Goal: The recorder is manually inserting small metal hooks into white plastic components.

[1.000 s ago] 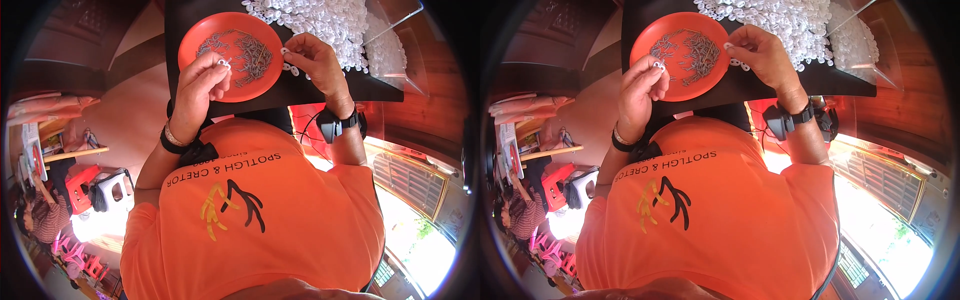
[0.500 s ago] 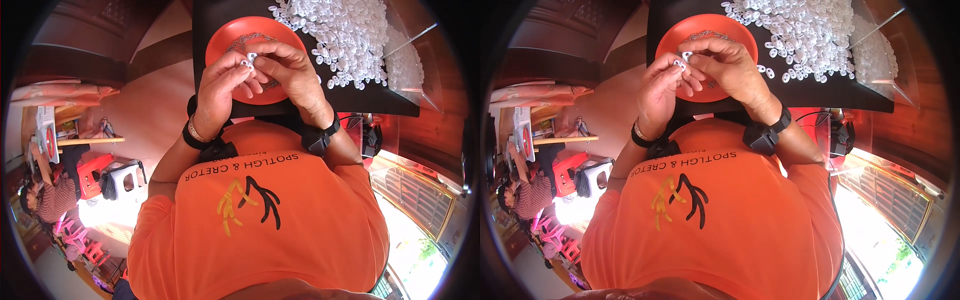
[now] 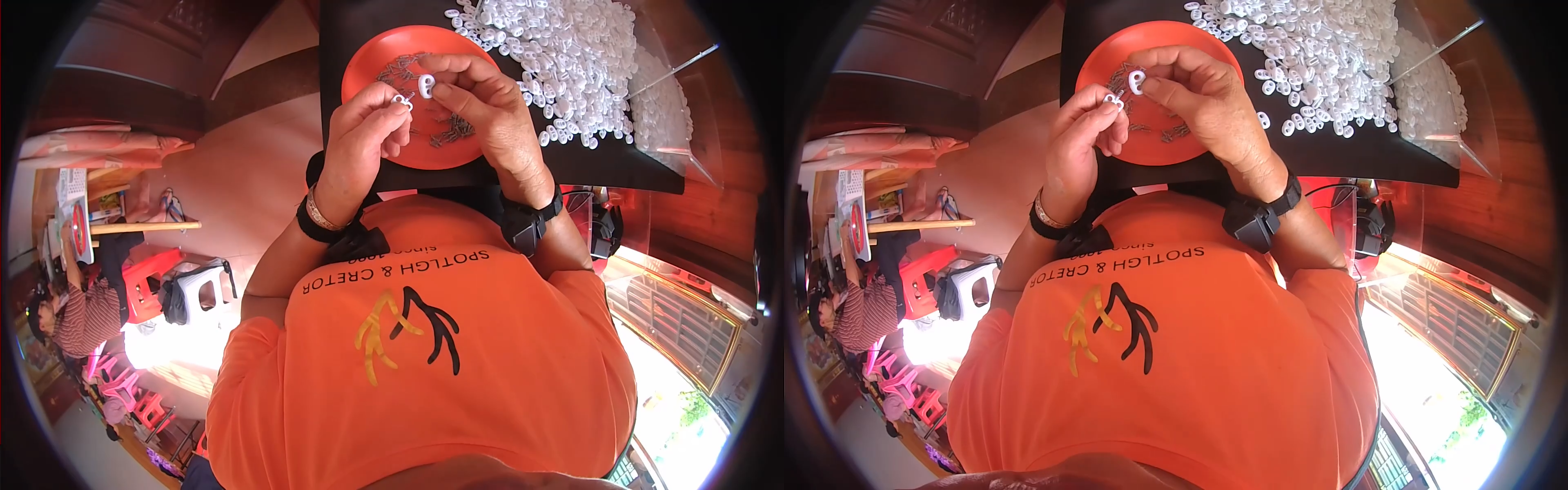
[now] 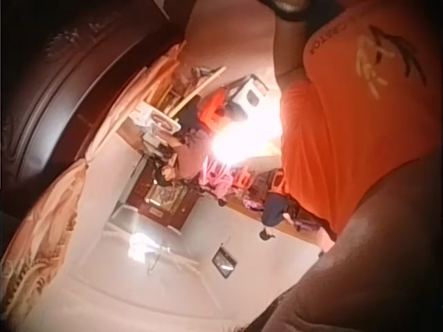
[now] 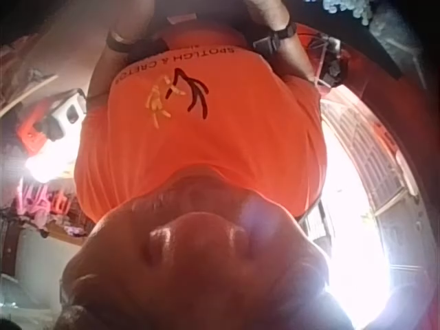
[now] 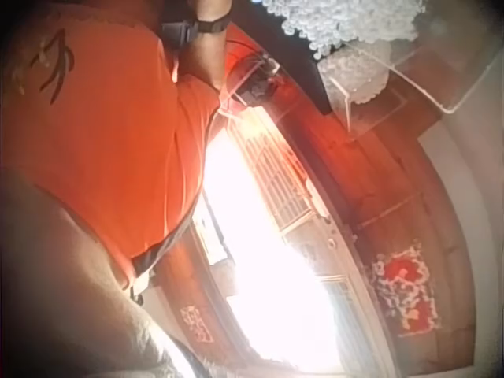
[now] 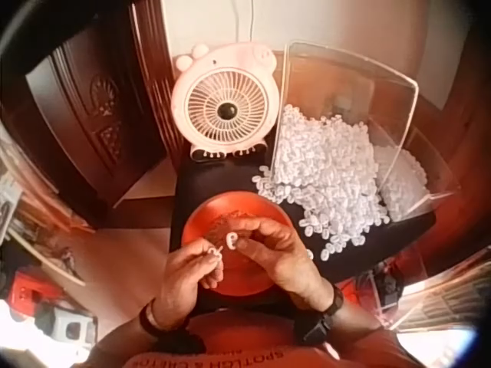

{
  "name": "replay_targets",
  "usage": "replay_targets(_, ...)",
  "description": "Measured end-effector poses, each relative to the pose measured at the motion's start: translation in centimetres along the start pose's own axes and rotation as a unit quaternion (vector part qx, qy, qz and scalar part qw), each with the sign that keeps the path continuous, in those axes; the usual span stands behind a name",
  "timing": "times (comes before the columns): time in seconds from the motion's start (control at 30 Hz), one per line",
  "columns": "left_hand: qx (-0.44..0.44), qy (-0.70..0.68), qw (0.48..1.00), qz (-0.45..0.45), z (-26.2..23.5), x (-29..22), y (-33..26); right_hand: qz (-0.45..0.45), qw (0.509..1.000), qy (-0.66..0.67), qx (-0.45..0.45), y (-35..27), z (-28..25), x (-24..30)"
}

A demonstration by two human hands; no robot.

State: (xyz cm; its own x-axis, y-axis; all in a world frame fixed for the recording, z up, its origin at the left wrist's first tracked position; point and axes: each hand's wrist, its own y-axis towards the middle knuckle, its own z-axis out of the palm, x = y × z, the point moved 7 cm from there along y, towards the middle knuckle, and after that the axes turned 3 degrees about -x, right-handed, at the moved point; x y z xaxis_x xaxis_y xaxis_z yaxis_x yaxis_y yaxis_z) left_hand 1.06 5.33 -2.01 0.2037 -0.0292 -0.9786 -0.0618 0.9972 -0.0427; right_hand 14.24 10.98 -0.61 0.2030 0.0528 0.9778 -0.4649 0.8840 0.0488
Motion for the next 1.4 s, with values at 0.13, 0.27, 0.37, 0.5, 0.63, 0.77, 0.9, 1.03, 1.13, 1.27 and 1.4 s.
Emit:
replay_targets(0.13,-0.003,0.044,0.999,0.002,0.1,-0.2,-0.1,0.006,1.000,-0.024,0.007,0.1,-0.1,0.4)
replay_targets(0.27,-0.001,0.050,0.999,-0.004,0.2,-0.1,0.0,-0.012,0.998,-0.058,0.029,0.0,0.2,0.6)
replay_targets(0.37,-0.005,0.058,0.998,-0.006,0.2,0.0,0.0,-0.008,0.998,-0.047,0.034,-0.1,0.1,0.4)
replay_targets(0.5,-0.006,0.074,0.997,-0.004,0.3,-0.1,-0.1,-0.019,0.997,-0.062,0.029,-0.2,0.0,0.5)
replay_targets(0.63,-0.008,0.075,0.997,0.002,0.5,0.0,-0.1,-0.031,0.997,-0.063,0.033,-0.2,0.2,0.9)
replay_targets(0.77,-0.015,0.070,0.997,-0.011,0.5,0.4,-0.1,-0.049,0.996,-0.066,0.033,-0.3,0.4,1.0)
replay_targets(0.9,-0.010,0.055,0.998,0.005,0.7,0.3,-0.1,-0.060,0.995,-0.078,0.026,-0.3,0.4,0.2)
replay_targets(1.03,-0.019,0.044,0.999,0.003,0.7,0.5,-0.1,-0.058,0.994,-0.091,0.015,-0.4,0.2,-0.4)
replay_targets(1.13,-0.022,0.025,0.999,0.001,0.7,0.6,-0.1,-0.064,0.993,-0.104,0.009,-0.8,0.5,-0.1)
replay_targets(1.27,-0.032,0.046,0.998,0.011,1.0,0.0,-0.2,-0.098,0.989,-0.102,0.031,-1.1,1.3,0.9)
replay_targets(1.4,-0.053,0.006,0.998,-0.023,1.1,0.2,-0.3,-0.125,0.979,-0.158,0.022,-1.1,1.3,1.3)
